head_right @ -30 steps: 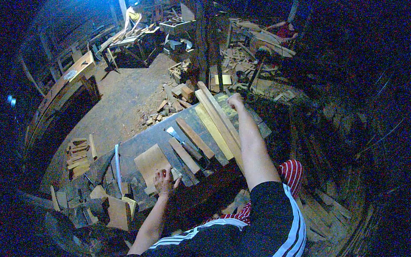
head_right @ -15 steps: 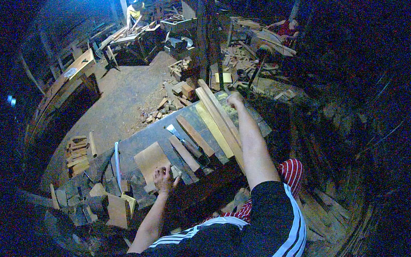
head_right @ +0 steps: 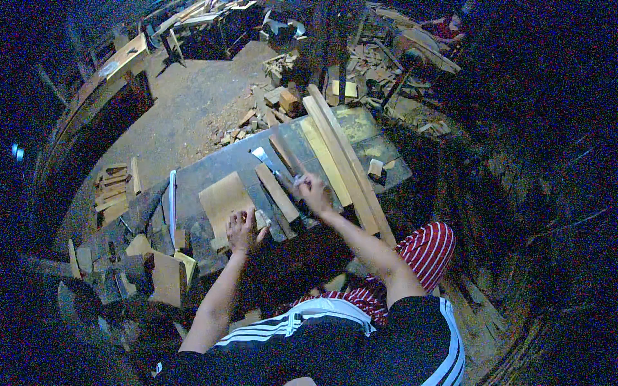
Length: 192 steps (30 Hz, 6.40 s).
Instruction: The person saws notches into a wooden block using a hand saw.
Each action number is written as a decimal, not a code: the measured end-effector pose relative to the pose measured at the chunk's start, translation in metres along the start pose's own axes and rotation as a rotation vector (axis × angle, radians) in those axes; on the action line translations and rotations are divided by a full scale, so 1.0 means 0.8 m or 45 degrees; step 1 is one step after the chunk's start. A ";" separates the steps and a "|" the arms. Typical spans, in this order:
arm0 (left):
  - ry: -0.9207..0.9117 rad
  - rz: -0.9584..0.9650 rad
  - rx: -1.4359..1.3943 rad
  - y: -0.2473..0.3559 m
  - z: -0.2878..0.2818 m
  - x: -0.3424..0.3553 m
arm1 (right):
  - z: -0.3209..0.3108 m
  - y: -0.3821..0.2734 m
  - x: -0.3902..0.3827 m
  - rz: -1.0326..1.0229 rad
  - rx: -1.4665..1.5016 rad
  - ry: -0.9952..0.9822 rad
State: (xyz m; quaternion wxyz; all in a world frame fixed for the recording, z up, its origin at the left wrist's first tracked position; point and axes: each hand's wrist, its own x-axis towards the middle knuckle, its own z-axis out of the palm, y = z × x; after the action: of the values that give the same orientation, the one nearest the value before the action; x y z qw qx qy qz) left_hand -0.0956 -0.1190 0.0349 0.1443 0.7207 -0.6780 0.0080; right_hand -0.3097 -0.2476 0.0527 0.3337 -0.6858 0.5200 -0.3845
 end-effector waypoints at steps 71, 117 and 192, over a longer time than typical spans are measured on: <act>0.028 0.218 -0.114 -0.026 0.009 0.003 | 0.107 -0.058 -0.146 0.208 -0.457 -0.402; -0.014 0.184 -0.176 -0.016 0.029 0.048 | 0.103 -0.053 -0.130 0.353 -0.581 -0.308; 0.222 -0.340 0.123 0.001 0.083 0.079 | 0.110 -0.025 -0.152 0.321 -0.719 -0.383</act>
State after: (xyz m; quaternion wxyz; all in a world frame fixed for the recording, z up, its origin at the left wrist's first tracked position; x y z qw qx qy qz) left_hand -0.1035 -0.1955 -0.0156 0.1675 0.8072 -0.5598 0.0838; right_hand -0.2437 -0.1196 0.0053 0.2484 -0.7305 0.6315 -0.0758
